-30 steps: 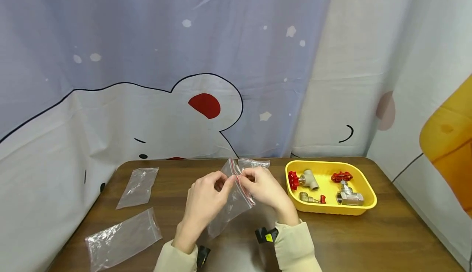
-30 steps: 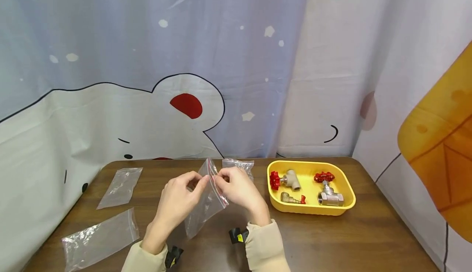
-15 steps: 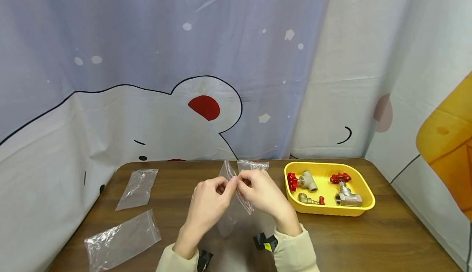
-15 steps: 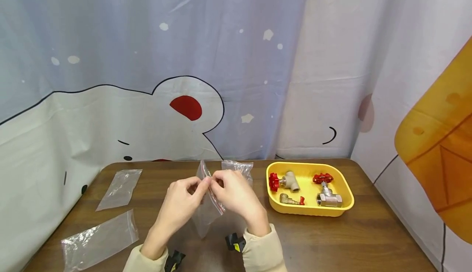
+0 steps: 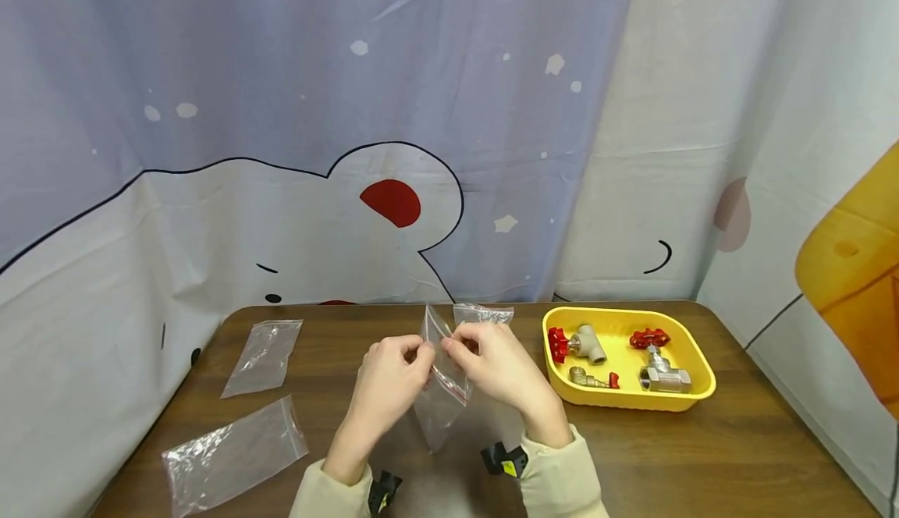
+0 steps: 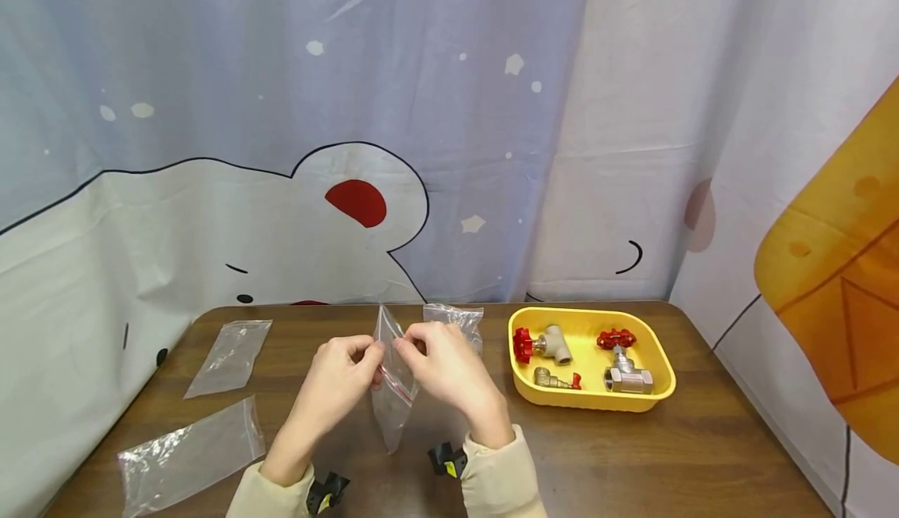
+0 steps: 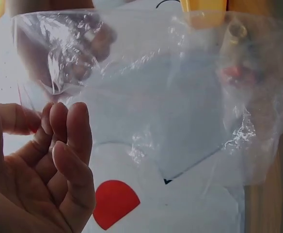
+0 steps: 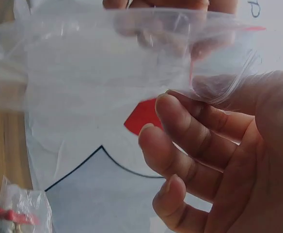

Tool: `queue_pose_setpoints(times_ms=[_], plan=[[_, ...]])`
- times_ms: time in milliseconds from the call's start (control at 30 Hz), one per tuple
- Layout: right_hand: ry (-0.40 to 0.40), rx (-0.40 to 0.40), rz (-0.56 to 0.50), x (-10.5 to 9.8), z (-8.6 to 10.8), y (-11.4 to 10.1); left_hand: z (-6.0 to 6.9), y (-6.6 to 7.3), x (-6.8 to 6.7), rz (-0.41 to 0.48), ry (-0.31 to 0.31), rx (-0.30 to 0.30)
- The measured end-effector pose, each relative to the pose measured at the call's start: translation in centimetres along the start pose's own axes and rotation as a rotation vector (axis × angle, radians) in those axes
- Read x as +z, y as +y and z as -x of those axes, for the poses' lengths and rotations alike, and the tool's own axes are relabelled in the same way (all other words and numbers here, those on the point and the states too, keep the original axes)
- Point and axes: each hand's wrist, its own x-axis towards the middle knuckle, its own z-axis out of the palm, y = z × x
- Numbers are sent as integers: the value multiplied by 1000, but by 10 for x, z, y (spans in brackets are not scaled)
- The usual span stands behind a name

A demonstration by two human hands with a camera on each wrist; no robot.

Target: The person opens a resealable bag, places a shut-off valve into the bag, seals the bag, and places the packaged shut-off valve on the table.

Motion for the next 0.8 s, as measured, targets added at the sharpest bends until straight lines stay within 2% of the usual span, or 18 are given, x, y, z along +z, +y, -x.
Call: queue_pose_setpoints(times_ms=[167, 333, 633, 800], plan=[[20, 66, 15, -4, 1, 11, 0, -2, -4, -52, 35, 10], [24, 119, 15, -6, 1, 19, 2, -1, -6, -56, 56, 21], [45, 155, 17, -9, 2, 28, 3, 0, -7, -101, 104, 40], [27, 185, 0, -12, 4, 35, 4, 1, -8, -105, 113, 42]])
